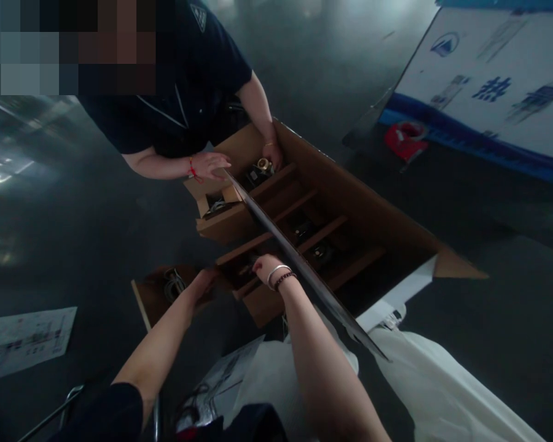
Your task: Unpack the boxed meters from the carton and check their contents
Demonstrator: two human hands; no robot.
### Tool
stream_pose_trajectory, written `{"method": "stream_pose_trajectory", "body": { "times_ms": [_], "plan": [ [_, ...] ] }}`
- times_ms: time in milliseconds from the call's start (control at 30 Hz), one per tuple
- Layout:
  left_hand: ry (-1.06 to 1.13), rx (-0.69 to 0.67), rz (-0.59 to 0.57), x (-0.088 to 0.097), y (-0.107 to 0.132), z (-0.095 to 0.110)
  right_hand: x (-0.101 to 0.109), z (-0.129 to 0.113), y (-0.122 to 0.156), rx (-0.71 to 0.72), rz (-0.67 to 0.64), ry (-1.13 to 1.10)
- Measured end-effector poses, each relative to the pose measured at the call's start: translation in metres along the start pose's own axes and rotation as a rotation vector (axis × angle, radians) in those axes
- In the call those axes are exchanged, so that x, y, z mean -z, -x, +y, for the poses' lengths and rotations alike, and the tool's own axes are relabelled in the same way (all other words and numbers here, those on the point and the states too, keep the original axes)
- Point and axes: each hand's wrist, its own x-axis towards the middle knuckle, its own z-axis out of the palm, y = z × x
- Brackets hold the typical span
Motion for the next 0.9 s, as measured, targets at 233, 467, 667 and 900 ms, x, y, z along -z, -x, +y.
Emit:
{"method": "stream_pose_trajectory", "body": {
  "times_ms": [233, 467, 667, 900],
  "plan": [
    [0.113, -0.147, -0.047, 0.065, 0.110, 0.038, -0.040, -0.038, 0.000, 0.242, -0.030, 0.130],
    [0.328, -0.136, -0.019, 0.119, 0.226, 0.066, -0.094, -0.096, 0.036, 0.685, -0.172, 0.152],
    [0.356, -0.114, -0.101, 0.102, 0.262, 0.066, -0.109, -0.106, 0.061, 0.729, -0.108, 0.320],
    [0.451, -0.156, -0.073, 0.112, 0.277, 0.079, -0.035, -0.077, 0.075, 0.838, 0.054, -0.273]
  ]
}}
